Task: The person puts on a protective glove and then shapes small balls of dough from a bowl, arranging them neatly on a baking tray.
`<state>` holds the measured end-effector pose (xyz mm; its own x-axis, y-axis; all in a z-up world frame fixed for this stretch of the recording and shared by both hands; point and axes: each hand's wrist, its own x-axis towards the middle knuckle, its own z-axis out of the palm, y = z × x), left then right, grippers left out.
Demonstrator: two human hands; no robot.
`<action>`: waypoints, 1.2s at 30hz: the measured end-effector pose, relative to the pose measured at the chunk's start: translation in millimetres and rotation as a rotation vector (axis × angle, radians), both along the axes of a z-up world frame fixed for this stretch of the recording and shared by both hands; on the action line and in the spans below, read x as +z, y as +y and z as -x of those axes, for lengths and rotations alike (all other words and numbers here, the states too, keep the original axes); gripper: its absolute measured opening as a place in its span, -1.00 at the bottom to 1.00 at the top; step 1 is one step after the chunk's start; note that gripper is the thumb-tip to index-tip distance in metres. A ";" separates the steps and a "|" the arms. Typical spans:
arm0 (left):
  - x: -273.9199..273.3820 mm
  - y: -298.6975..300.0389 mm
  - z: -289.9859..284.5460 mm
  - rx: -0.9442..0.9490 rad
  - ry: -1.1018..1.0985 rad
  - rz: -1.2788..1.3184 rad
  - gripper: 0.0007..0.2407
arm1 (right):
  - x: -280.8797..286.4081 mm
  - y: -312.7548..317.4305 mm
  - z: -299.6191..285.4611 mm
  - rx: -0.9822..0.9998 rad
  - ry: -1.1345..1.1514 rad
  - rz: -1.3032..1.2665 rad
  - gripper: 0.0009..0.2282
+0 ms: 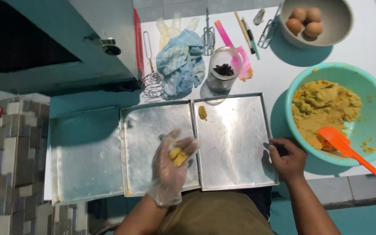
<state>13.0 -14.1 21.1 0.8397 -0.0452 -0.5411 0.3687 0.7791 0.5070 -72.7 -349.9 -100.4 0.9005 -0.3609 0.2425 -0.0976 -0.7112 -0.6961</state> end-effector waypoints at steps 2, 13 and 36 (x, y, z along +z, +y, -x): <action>-5.6 -14.5 -10.8 -0.061 0.011 0.067 -0.60 | 12.2 2.2 -4.8 0.015 -0.069 -0.130 -0.93; -26.5 -71.4 -41.9 -0.289 0.062 0.300 -0.62 | 80.6 66.8 -27.1 0.225 -0.263 0.196 -0.76; -1.4 -88.2 -33.5 -0.417 -0.201 0.223 -0.58 | 98.7 95.4 -66.9 0.211 0.111 -0.865 -0.82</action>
